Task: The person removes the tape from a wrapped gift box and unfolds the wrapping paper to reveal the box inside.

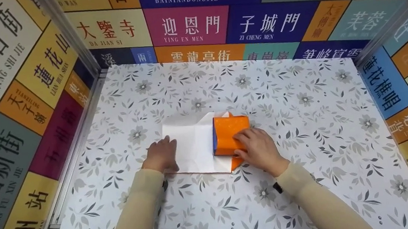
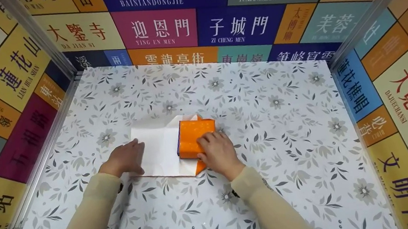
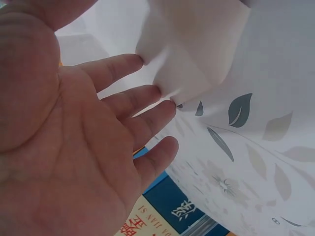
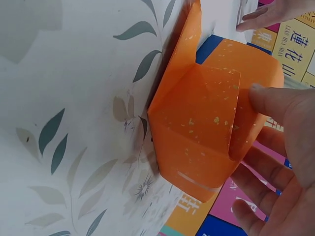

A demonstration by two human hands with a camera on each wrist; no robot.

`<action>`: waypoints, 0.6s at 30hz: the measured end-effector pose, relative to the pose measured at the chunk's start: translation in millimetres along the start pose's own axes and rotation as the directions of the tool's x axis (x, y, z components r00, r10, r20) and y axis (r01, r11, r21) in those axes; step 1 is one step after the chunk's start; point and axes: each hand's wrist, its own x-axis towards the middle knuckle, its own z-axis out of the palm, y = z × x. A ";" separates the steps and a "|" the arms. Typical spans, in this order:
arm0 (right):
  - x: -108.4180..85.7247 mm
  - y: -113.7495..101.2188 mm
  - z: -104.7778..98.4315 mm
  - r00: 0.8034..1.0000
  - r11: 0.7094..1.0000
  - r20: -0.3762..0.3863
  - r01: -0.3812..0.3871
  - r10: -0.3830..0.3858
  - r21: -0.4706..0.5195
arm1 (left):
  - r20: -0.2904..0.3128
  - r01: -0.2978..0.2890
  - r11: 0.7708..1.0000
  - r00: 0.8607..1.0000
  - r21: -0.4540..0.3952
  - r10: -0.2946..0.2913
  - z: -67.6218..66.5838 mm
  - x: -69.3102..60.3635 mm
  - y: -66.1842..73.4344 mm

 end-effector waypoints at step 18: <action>-13.4 13.5 -12.9 0.997 0.997 -0.023 0.078 -0.078 -0.001 | 0.009 -0.016 1.000 1.000 0.010 0.016 -1.7 0.1 0.4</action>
